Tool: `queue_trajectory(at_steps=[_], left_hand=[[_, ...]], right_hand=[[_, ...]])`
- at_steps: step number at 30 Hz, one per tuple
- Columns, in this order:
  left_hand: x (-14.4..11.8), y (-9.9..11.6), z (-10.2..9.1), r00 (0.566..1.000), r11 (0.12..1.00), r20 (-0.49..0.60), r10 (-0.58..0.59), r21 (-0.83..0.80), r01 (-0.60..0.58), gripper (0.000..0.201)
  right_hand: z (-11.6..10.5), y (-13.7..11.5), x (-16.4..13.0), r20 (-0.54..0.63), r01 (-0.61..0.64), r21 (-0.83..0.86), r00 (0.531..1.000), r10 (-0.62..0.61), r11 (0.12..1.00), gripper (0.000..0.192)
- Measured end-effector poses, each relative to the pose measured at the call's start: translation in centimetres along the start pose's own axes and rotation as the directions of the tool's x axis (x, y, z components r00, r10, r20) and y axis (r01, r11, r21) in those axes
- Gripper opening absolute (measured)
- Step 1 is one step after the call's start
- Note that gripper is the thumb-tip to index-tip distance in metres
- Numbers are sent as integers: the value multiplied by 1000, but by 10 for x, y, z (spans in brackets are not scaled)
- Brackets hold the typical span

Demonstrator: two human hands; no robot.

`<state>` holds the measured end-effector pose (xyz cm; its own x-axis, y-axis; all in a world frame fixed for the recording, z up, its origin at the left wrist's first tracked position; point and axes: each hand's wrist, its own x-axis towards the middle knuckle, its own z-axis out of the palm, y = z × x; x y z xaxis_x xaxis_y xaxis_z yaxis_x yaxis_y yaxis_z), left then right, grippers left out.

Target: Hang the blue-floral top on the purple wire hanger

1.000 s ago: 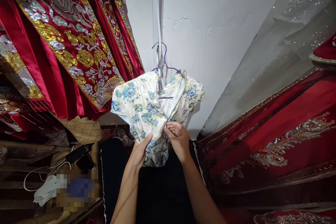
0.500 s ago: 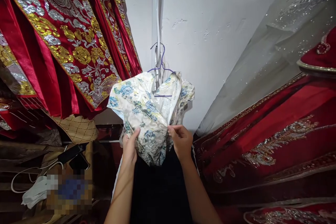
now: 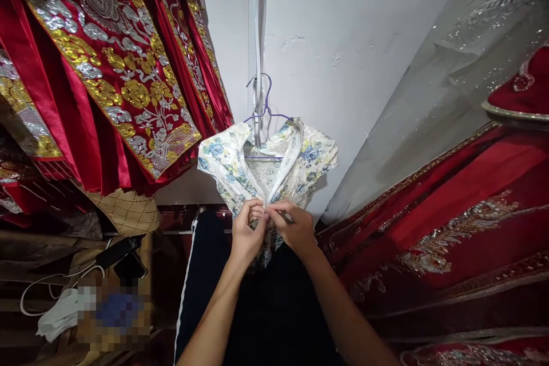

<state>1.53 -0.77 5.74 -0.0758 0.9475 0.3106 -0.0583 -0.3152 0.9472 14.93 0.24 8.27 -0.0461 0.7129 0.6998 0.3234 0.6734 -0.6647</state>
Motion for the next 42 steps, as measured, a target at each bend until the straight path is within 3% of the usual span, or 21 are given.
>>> queue_trajectory(at_steps=[6, 13, 17, 20, 22, 26, 28, 30, 32, 35, 39, 42], left_hand=[[-4, -7, -9, 999, 999, -21, -33, 19, 34, 20], [-7, -15, -1, 996, 993, 45, -73, 96, 68, 13], [-2, -19, -2, 978, 976, 194, -80, 215, 38, 4], [14, -7, -12, 948, 951, 307, -88, 308, -12, 7], [33, 14, -20, 939, 948, 343, -21, 304, -90, 16], [89, 72, -23, 935, 919, 191, 300, 205, -337, 38], [118, 97, -18, 891, 866, 159, 426, 213, -452, 42], [142, 113, -11, 835, 797, 207, 510, 253, -549, 34], [157, 121, -4, 782, 710, 282, 556, 329, -623, 20], [165, 122, 3, 745, 611, 322, 584, 431, -664, 21], [166, 121, 7, 783, 691, 227, 579, 373, -619, 22], [173, 127, 0, 793, 753, 97, 601, 263, -603, 25]], right_hand=[[-13, 22, 36, 209, 192, -129, 964, -162, 973, 13], [-26, 27, 165, 109, 448, -301, 893, -437, 842, 17], [-27, 20, 205, 27, 428, -356, 893, -448, 831, 16], [-27, 15, 203, 13, 409, -338, 903, -430, 848, 15], [-27, 11, 196, 27, 416, -334, 901, -433, 846, 16], [-29, 3, 183, 72, 504, -318, 857, -510, 803, 15], [-30, -1, 180, 67, 565, -299, 816, -574, 769, 14], [-32, -4, 177, 55, 602, -303, 785, -617, 739, 14], [-34, -6, 175, 44, 610, -317, 774, -631, 726, 15], [-35, -4, 174, 47, 617, -311, 770, -637, 723, 18], [-31, 8, 176, 136, 637, -293, 766, -629, 713, 19], [-25, 24, 167, 325, 623, -266, 776, -540, 736, 22]])
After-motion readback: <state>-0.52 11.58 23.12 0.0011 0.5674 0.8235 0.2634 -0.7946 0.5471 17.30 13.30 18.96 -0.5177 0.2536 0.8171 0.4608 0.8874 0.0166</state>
